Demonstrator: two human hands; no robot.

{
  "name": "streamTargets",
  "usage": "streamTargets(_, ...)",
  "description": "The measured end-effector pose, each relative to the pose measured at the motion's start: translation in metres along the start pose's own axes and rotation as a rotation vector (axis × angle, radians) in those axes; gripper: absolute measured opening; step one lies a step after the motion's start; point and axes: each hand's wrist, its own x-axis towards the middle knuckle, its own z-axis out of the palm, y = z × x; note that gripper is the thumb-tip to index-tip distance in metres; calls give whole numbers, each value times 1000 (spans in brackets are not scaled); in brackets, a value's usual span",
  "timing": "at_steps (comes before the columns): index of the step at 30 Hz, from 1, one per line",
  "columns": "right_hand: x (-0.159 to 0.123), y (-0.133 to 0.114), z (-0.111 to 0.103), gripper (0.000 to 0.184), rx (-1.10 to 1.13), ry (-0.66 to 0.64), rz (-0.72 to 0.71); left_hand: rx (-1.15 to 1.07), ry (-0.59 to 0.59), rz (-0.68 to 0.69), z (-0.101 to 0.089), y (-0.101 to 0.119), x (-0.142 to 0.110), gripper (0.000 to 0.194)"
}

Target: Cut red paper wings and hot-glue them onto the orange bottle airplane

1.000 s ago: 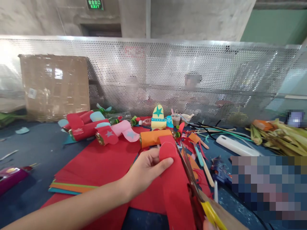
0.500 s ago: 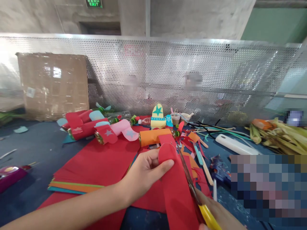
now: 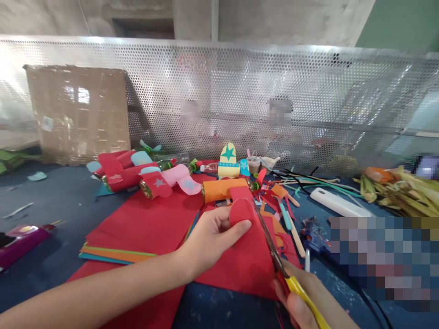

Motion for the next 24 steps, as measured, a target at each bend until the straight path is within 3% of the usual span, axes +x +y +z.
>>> streamTargets(8, -5, -13, -5, 81, 27, 2, 39, -35, -19, 7, 1, -1, 0, 26)
streamTargets(13, -7, -14, -6, 78, 1, 71, 67, -48, -19, 4, 2, 1, -1, 24)
streamTargets(24, -11, -1, 3, 71, 42, 141, 133, -27, -16, -10, -1, -8, 1, 33)
